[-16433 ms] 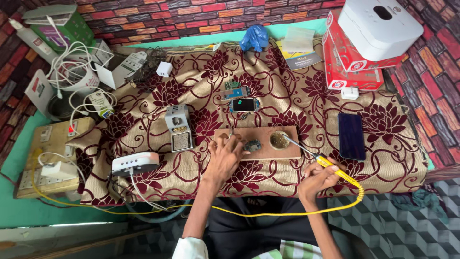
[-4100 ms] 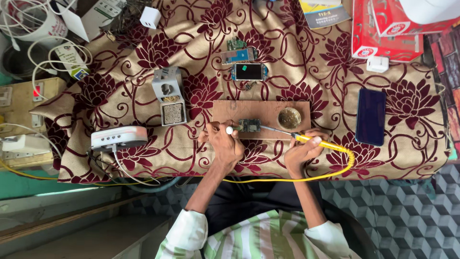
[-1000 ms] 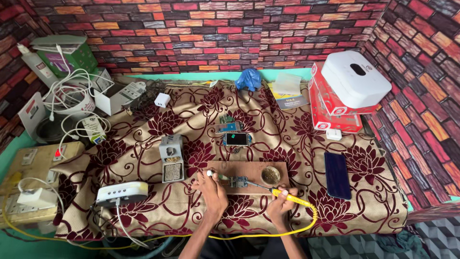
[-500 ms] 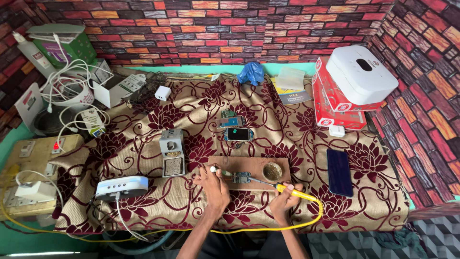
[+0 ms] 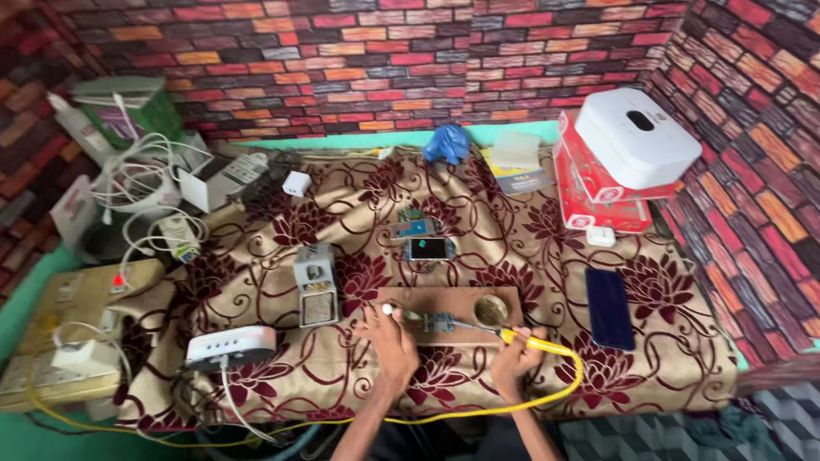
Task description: The person solders a small circuit board using a soldering iron and solder wire. They repeatedly apply heat and solder to various points on the board while holding it steady with their other hand.
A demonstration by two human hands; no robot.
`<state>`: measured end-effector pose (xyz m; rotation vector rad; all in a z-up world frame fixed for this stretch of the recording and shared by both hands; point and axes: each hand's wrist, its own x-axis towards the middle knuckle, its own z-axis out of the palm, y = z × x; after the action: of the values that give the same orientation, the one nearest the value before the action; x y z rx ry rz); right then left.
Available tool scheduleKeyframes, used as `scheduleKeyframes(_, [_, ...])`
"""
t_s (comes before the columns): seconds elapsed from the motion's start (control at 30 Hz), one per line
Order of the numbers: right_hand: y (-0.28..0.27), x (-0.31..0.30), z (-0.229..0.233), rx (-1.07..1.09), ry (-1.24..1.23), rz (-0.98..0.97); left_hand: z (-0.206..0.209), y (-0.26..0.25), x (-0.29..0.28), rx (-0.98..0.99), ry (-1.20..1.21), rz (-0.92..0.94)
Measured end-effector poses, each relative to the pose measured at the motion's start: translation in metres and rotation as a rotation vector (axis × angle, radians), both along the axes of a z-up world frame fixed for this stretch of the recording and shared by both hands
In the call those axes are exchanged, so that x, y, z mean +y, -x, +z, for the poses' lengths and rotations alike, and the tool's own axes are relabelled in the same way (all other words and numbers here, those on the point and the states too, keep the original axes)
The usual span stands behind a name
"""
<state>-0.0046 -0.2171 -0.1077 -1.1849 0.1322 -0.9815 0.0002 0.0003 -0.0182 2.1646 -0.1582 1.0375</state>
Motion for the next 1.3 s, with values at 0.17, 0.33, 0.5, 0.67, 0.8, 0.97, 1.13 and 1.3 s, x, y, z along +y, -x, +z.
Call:
scheduleKeyframes(0.17, [-0.003,0.008,0.034,-0.031,-0.036,0.037,-0.008,-0.011,0.0,0.146,0.089,-0.041])
scheduleKeyframes(0.33, [0.0,0.01,0.032,0.056,-0.079,0.022,-0.007,-0.002,0.001,0.174,0.047,0.024])
scheduleKeyframes(0.5, [-0.005,0.011,0.038,0.083,0.035,-0.058,-0.003,-0.005,0.005,0.05,-0.045,0.052])
scheduleKeyframes(0.67, [0.009,0.011,0.064,0.137,0.401,-0.157,0.005,-0.001,0.001,0.103,0.059,-0.028])
scheduleKeyframes(0.8, [0.01,0.009,0.065,0.079,0.472,-0.122,0.018,0.001,-0.001,0.099,0.038,-0.018])
scheduleKeyframes(0.97, [-0.012,0.0,0.044,-0.036,-0.016,-0.011,0.031,0.006,-0.001,0.046,0.046,-0.043])
scheduleKeyframes(1.13, [-0.017,-0.005,0.016,-0.001,-0.153,0.027,0.018,0.002,-0.001,0.064,0.008,-0.074])
scheduleKeyframes(1.3, [-0.017,-0.011,-0.007,0.103,-0.139,0.017,-0.008,0.005,-0.007,-0.069,-0.174,0.146])
